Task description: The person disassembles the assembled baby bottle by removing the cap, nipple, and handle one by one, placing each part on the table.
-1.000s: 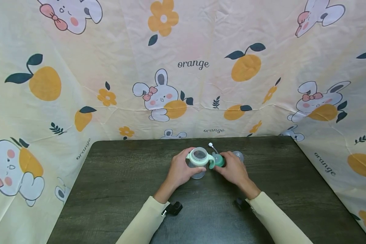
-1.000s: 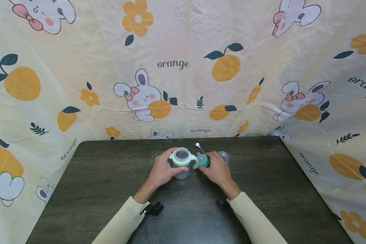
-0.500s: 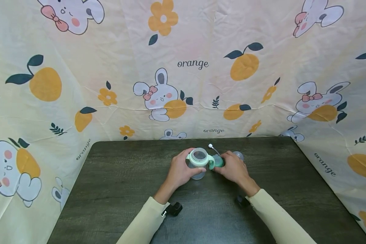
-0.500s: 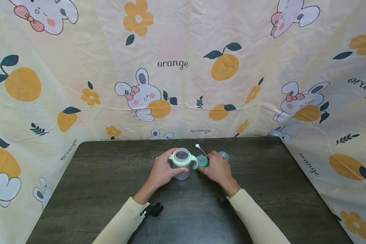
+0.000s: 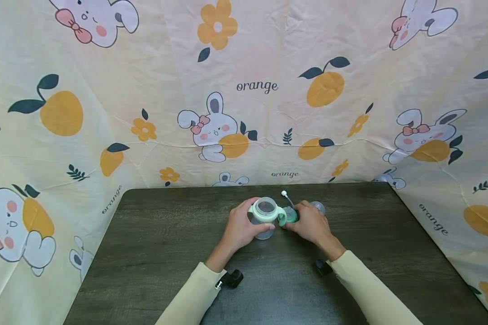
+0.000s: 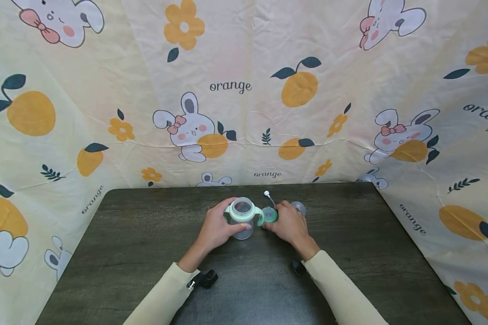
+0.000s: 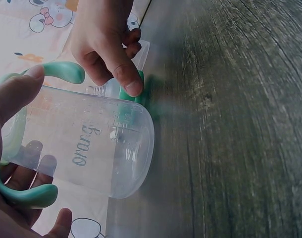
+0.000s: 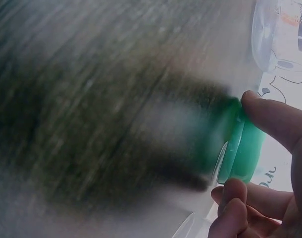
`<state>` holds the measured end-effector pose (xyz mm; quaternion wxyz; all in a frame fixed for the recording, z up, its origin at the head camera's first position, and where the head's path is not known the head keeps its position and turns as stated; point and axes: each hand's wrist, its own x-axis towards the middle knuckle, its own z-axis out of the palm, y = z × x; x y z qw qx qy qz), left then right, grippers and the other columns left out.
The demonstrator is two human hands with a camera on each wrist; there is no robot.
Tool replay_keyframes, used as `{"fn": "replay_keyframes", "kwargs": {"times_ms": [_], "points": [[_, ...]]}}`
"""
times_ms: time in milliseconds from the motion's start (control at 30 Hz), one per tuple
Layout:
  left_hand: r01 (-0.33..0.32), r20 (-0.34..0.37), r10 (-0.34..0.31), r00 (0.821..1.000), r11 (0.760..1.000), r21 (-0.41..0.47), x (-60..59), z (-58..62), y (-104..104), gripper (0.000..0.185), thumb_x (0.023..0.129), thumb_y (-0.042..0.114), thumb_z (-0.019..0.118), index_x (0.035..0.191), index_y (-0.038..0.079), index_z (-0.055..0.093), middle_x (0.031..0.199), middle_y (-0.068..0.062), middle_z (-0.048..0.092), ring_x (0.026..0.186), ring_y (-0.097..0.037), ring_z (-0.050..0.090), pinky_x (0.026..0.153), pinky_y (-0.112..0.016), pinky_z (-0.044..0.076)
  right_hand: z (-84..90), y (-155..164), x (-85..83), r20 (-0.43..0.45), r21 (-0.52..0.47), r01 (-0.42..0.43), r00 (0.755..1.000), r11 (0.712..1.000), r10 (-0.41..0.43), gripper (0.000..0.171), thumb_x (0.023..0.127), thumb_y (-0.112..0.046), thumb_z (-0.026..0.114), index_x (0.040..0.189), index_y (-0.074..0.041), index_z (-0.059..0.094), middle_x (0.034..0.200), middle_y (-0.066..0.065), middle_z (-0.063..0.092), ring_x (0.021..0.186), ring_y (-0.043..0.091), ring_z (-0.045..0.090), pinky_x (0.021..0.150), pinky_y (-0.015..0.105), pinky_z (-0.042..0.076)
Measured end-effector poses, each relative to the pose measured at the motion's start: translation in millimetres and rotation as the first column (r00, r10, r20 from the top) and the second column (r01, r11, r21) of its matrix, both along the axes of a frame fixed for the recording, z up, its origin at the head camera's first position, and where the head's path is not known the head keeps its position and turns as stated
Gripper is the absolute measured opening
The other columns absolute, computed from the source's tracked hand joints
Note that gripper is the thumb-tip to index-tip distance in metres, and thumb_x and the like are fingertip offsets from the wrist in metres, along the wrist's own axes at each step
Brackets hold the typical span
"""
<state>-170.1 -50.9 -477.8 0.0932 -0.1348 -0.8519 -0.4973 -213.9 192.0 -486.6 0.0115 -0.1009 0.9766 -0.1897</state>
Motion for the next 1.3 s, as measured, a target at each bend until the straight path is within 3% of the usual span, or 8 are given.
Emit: {"fn": "replay_keyframes", "kwargs": {"times_ms": [500, 767, 900, 1067, 1300], "points": [[-0.013, 0.008, 0.013, 1.000, 1.000, -0.009, -1.6, -1.6, -0.5, 0.082, 0.077, 0.030, 0.105, 0.147, 0.009, 0.067, 0.139, -0.007, 0.072, 0.126, -0.029, 0.069, 0.105, -0.052, 0.054, 4.3, 1.4, 2.3, -0.023, -0.033, -0.034, 0.999, 0.999, 0.033, 0.066, 0.086, -0.038, 0.095, 0.132, 0.004, 0.074, 0.135, 0.019, 0.068, 0.110, 0.036, 0.070, 0.087, 0.055, 0.061], [-0.019, 0.008, 0.019, 1.000, 1.000, -0.011, -1.5, -0.7, -0.3, 0.082, 0.077, 0.030, 0.105, 0.146, 0.009, 0.067, 0.138, -0.007, 0.073, 0.126, -0.029, 0.069, 0.105, -0.053, 0.054, 20.5, 5.4, 5.6, -0.065, -0.122, -0.122, 0.991, 0.985, 0.115, 0.057, 0.086, -0.024, 0.093, 0.130, 0.006, 0.073, 0.132, 0.020, 0.068, 0.110, 0.038, 0.069, 0.091, 0.058, 0.059], [-0.021, 0.009, 0.022, 1.000, 1.000, -0.010, -1.6, -0.1, 0.3, 0.082, 0.076, 0.029, 0.105, 0.145, 0.008, 0.067, 0.138, -0.008, 0.073, 0.126, -0.030, 0.068, 0.106, -0.054, 0.054, 31.9, 7.8, 9.7, -0.110, -0.186, -0.159, 0.984, 0.970, 0.140, 0.054, 0.086, -0.017, 0.092, 0.132, 0.005, 0.073, 0.131, 0.019, 0.068, 0.095, 0.030, 0.068, 0.081, 0.050, 0.059], [-0.020, -0.004, 0.020, 1.000, 1.000, 0.002, -1.8, -0.5, 1.2, 0.081, 0.076, 0.027, 0.105, 0.145, 0.007, 0.068, 0.137, -0.010, 0.073, 0.125, -0.031, 0.069, 0.105, -0.055, 0.054, 46.3, 10.8, 15.8, -0.183, -0.293, -0.218, 0.968, 0.931, 0.169, 0.049, 0.087, -0.005, 0.089, 0.133, 0.004, 0.072, 0.130, 0.017, 0.068, 0.068, 0.011, 0.055, 0.060, 0.033, 0.050], [-0.021, -0.022, 0.021, 1.000, 1.000, -0.001, -0.9, -0.4, 1.5, 0.081, 0.076, 0.030, 0.106, 0.144, 0.006, 0.068, 0.136, -0.010, 0.073, 0.124, -0.031, 0.069, 0.104, -0.054, 0.055, 48.9, 11.3, 17.3, -0.217, -0.368, -0.315, 0.944, 0.875, 0.249, 0.042, 0.090, -0.003, 0.086, 0.131, -0.002, 0.075, 0.126, 0.012, 0.070, 0.063, 0.007, 0.055, 0.059, 0.030, 0.051]]}}
